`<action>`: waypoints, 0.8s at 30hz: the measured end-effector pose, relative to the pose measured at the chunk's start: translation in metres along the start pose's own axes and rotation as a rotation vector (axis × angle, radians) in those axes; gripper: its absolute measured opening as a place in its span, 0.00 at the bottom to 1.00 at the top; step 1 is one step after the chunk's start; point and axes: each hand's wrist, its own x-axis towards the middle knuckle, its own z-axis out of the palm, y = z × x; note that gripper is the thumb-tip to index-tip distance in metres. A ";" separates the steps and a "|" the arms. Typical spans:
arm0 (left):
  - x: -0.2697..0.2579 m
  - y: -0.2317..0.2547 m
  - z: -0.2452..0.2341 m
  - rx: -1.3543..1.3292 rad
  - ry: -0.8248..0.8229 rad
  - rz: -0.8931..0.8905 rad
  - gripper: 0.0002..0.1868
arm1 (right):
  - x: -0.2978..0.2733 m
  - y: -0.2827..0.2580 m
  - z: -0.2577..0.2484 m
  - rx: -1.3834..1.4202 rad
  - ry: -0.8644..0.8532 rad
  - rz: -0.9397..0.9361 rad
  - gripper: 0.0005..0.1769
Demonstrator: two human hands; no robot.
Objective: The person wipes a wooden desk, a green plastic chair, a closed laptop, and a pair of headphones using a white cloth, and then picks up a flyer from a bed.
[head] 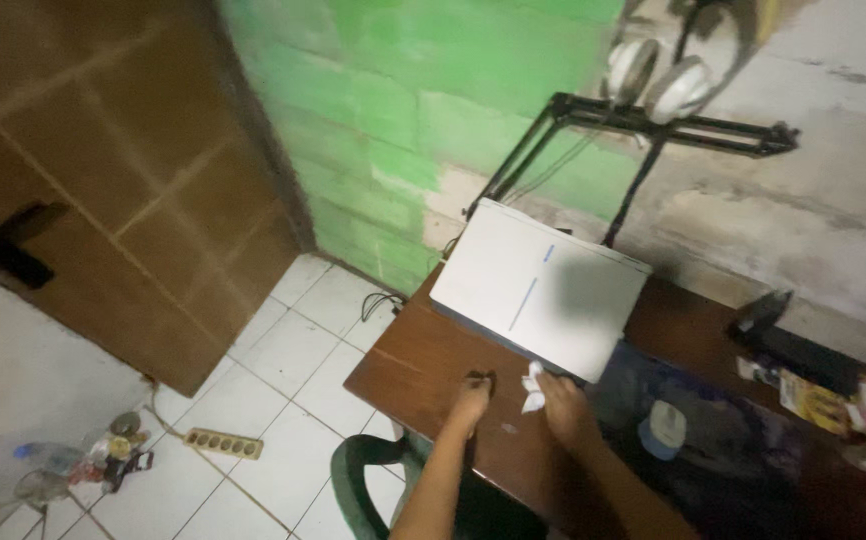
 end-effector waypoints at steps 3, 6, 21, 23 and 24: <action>-0.001 -0.005 -0.035 0.236 0.190 0.024 0.23 | -0.002 -0.035 0.023 0.000 0.102 0.009 0.25; -0.008 -0.008 -0.067 0.184 0.365 0.053 0.21 | 0.015 -0.091 0.056 0.053 0.116 0.066 0.26; -0.012 -0.020 -0.157 0.177 0.745 0.265 0.21 | 0.124 -0.246 0.130 0.268 0.079 -0.231 0.28; -0.007 -0.023 -0.151 0.203 0.758 0.299 0.23 | 0.098 -0.256 0.117 0.357 0.000 -0.403 0.29; -0.003 -0.025 -0.148 0.229 0.786 0.336 0.25 | 0.090 -0.247 0.107 0.351 0.005 -0.388 0.29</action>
